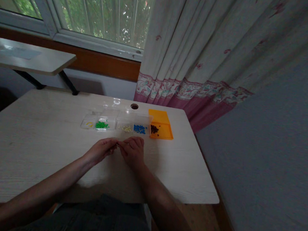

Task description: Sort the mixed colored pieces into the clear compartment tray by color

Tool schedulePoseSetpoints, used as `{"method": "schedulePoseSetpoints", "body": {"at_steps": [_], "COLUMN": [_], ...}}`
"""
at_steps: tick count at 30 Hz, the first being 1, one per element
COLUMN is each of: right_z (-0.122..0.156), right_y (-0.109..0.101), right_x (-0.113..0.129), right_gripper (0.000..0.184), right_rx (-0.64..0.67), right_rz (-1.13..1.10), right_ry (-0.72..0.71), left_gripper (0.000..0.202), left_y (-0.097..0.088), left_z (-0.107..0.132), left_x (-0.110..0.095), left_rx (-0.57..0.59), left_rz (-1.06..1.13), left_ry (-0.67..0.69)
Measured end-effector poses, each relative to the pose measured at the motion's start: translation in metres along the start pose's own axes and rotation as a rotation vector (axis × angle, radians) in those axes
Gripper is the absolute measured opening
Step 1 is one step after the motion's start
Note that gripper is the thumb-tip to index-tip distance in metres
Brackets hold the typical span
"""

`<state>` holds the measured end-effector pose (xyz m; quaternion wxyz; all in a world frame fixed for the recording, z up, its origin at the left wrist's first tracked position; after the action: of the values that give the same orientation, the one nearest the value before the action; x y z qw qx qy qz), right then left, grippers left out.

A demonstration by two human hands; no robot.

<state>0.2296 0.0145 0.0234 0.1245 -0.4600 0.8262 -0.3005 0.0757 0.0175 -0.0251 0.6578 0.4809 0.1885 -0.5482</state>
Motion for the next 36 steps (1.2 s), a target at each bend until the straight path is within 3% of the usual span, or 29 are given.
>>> {"method": "schedulePoseSetpoints", "body": {"at_steps": [4,9,15,18,25,36], "right_z": [0.0,0.002,0.005,0.008,0.013,0.019], "right_y": [-0.003,-0.01,-0.026,-0.033,-0.043,-0.064], "right_x": [-0.003,-0.015,-0.039,-0.05,-0.064,-0.082], "right_gripper": [0.019,0.01,0.009,0.011,0.016,0.015], "right_rx": [0.011,-0.062,-0.144,-0.165,-0.222,-0.314], "right_rz": [-0.016,0.005,0.093,0.137,0.192,0.297], "right_ry": [-0.002,0.084,0.201,0.27,0.325,0.334], "left_gripper": [0.04,0.032,0.012,0.016,0.029,0.017], "left_y": [-0.002,-0.004,0.004,0.01,0.009,0.009], "left_z": [-0.001,0.001,0.013,0.016,0.004,0.0], "left_x": [-0.003,-0.013,-0.024,-0.023,-0.01,-0.008], "left_rx": [-0.031,-0.088,-0.15,-0.132,-0.126,-0.162], "left_rz": [-0.094,-0.299,-0.808,-1.0,-1.249,-1.356], "left_ry": [0.062,0.172,0.469,0.576,0.614,0.67]}}
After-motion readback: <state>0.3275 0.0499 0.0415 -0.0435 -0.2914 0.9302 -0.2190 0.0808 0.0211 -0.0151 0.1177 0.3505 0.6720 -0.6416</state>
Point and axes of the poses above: each hand's wrist, its own z-axis away from the middle knuckle, its own y-axis out of the palm, x = y × z, the point moved 4 cm from there along -z, towards the middle knuckle, and after that the axes turned 12 degrees about -y, right-handed, at the moved point
